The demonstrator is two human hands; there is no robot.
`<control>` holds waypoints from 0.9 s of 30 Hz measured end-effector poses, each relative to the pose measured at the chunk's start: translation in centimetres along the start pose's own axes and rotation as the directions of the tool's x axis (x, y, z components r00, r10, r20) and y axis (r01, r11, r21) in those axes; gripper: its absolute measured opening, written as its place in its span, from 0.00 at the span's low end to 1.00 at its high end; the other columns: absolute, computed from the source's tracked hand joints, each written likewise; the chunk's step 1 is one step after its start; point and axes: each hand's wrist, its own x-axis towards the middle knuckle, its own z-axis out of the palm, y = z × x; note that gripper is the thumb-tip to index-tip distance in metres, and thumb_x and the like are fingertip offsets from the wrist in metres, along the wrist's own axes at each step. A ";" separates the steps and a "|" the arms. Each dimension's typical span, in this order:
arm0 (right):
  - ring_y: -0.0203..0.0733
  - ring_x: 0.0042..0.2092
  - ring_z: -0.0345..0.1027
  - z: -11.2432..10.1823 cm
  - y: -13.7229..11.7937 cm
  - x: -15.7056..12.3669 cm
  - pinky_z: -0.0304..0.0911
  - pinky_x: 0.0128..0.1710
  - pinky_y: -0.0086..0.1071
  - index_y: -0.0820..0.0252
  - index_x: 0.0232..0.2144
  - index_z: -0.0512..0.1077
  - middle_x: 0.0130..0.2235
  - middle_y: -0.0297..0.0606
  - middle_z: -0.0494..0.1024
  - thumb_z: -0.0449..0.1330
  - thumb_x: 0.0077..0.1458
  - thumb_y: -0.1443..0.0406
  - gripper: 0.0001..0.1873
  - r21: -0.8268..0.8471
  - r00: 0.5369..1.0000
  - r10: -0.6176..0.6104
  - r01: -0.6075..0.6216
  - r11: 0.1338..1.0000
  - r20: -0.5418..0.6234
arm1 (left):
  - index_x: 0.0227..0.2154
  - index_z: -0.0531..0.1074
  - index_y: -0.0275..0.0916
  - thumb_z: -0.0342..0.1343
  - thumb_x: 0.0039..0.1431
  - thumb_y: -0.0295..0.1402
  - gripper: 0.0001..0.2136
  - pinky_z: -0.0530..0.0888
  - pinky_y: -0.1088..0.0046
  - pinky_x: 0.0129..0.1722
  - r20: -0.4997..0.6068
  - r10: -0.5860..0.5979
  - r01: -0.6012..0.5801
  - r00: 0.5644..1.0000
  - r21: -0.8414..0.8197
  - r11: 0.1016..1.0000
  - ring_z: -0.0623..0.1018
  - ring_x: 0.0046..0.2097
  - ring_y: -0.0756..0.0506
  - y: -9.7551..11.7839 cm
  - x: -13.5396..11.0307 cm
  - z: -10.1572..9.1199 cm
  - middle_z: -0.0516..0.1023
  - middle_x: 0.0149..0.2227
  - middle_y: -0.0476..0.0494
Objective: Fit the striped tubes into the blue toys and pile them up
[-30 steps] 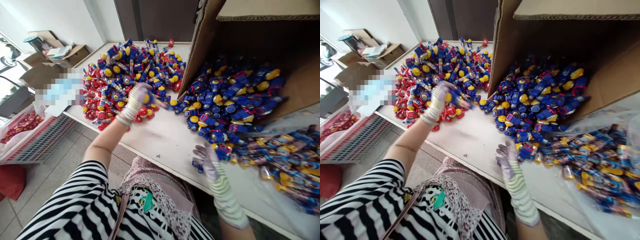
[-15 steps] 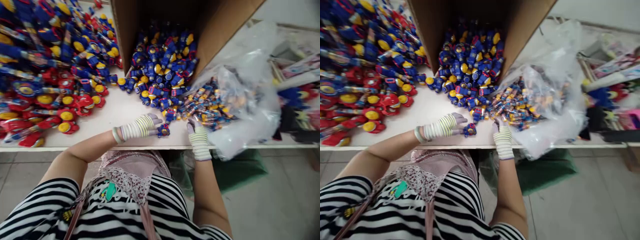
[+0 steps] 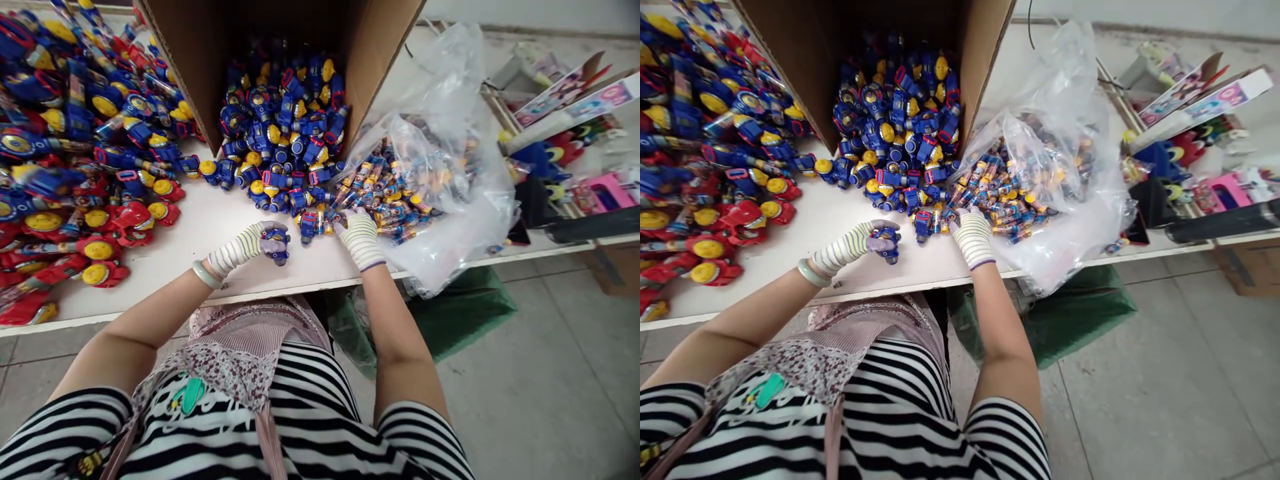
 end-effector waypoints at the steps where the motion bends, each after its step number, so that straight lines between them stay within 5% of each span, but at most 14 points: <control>1: 0.57 0.52 0.69 -0.2 -0.2 -0.7 0.64 0.56 0.51 0.64 0.48 0.73 0.52 0.55 0.75 0.63 0.55 0.61 0.20 0.139 1.000 -0.002 0.004 0.990 -0.013 | 0.45 0.69 0.33 0.68 0.51 0.38 0.22 0.78 0.67 0.36 -0.041 -0.006 0.004 0.999 -0.060 0.998 0.80 0.33 0.44 0.1 -0.3 -0.1 0.78 0.34 0.43; 3: 0.50 0.45 0.72 -0.6 -1.0 -2.9 0.69 0.50 0.47 0.60 0.48 0.70 0.45 0.47 0.77 0.63 0.55 0.58 0.21 0.481 1.000 0.002 -0.008 0.876 0.013 | 0.43 0.67 0.35 0.65 0.55 0.40 0.19 0.79 0.68 0.36 -0.169 0.019 -0.046 0.985 -0.155 0.987 0.81 0.36 0.45 -0.1 -0.7 -0.1 0.77 0.37 0.43; 5: 0.43 0.39 0.73 -0.8 -2.7 -5.4 0.71 0.43 0.41 0.54 0.48 0.66 0.42 0.39 0.77 0.65 0.53 0.54 0.23 0.741 0.997 -0.013 -0.048 0.670 0.076 | 0.43 0.66 0.38 0.64 0.55 0.42 0.19 0.80 0.71 0.35 -0.258 0.060 -0.128 0.964 -0.258 0.958 0.81 0.38 0.46 -0.3 -0.6 0.2 0.76 0.39 0.45; 7: 0.41 0.37 0.73 -0.5 -4.8 -7.3 0.72 0.40 0.38 0.52 0.45 0.65 0.42 0.36 0.76 0.68 0.49 0.52 0.24 0.857 0.994 -0.019 -0.081 0.509 0.105 | 0.45 0.66 0.39 0.64 0.54 0.44 0.21 0.79 0.74 0.31 -0.256 0.089 -0.169 0.963 -0.311 0.935 0.80 0.36 0.47 -0.5 -0.4 0.6 0.76 0.39 0.46; 10: 0.41 0.39 0.74 0.7 -7.4 -8.5 0.72 0.43 0.40 0.52 0.39 0.64 0.42 0.37 0.77 0.70 0.45 0.51 0.25 0.914 0.996 -0.013 -0.079 0.399 0.092 | 0.45 0.68 0.37 0.64 0.54 0.47 0.22 0.74 0.78 0.23 -0.242 0.125 -0.192 0.962 -0.276 0.942 0.76 0.28 0.50 -0.4 -0.3 0.8 0.75 0.34 0.47; 12: 0.44 0.41 0.75 1.5 -8.3 -8.4 0.72 0.45 0.42 0.53 0.39 0.65 0.43 0.38 0.78 0.69 0.47 0.50 0.24 0.895 0.995 -0.058 -0.044 0.444 0.078 | 0.43 0.70 0.35 0.63 0.55 0.48 0.21 0.70 0.80 0.20 -0.244 0.132 -0.189 0.961 -0.226 0.956 0.73 0.24 0.52 -0.1 -0.5 0.3 0.74 0.29 0.48; 14: 0.47 0.44 0.76 1.9 -8.6 -8.2 0.70 0.47 0.42 0.54 0.43 0.69 0.45 0.42 0.80 0.65 0.52 0.50 0.21 0.784 0.985 -0.158 0.047 0.619 0.065 | 0.42 0.71 0.35 0.61 0.57 0.48 0.21 0.67 0.80 0.18 -0.219 0.130 -0.170 0.967 -0.176 0.970 0.71 0.21 0.52 0.3 -1.0 -0.4 0.73 0.26 0.49; 16: 0.50 0.47 0.76 1.8 -8.7 -8.1 0.68 0.48 0.41 0.56 0.48 0.73 0.47 0.46 0.81 0.60 0.58 0.50 0.21 0.552 0.959 -0.268 0.178 0.815 0.086 | 0.42 0.71 0.34 0.61 0.58 0.47 0.20 0.67 0.80 0.17 -0.186 0.130 -0.154 0.974 -0.121 0.981 0.70 0.21 0.53 0.7 -1.6 -1.0 0.73 0.25 0.49; 18: 0.53 0.46 0.76 1.3 -8.9 -8.3 0.67 0.45 0.39 0.59 0.51 0.74 0.46 0.49 0.82 0.55 0.62 0.50 0.24 0.295 0.935 -0.330 0.281 0.913 0.133 | 0.42 0.71 0.34 0.61 0.58 0.46 0.19 0.68 0.80 0.18 -0.175 0.136 -0.149 0.975 -0.068 0.986 0.70 0.21 0.53 1.1 -2.0 -1.4 0.73 0.26 0.48; 22: 0.52 0.37 0.76 0.2 -9.5 -8.8 0.62 0.36 0.36 0.62 0.48 0.77 0.39 0.50 0.82 0.51 0.64 0.47 0.28 0.089 0.924 -0.339 0.328 0.941 0.180 | 0.40 0.72 0.35 0.61 0.60 0.45 0.16 0.69 0.80 0.19 -0.093 0.132 -0.127 0.987 0.058 0.990 0.71 0.22 0.53 1.9 -2.5 -1.6 0.72 0.28 0.49; 25: 0.45 0.31 0.70 0.2 -9.5 -9.4 0.58 0.32 0.33 0.60 0.38 0.77 0.31 0.44 0.79 0.51 0.62 0.44 0.28 0.342 0.906 -0.348 0.256 0.904 0.241 | 0.39 0.73 0.35 0.60 0.61 0.44 0.16 0.68 0.80 0.20 0.034 0.121 -0.124 0.992 0.120 0.985 0.70 0.23 0.54 2.3 -2.5 -2.0 0.73 0.30 0.47; 27: 0.39 0.24 0.62 0.6 -9.4 -9.8 0.55 0.26 0.31 0.59 0.33 0.74 0.22 0.35 0.71 0.48 0.62 0.41 0.30 0.611 0.845 -0.371 0.067 0.789 0.386 | 0.39 0.73 0.35 0.61 0.60 0.44 0.16 0.68 0.80 0.20 0.095 0.124 -0.136 0.988 0.133 0.982 0.70 0.24 0.53 2.4 -2.6 -2.2 0.74 0.31 0.46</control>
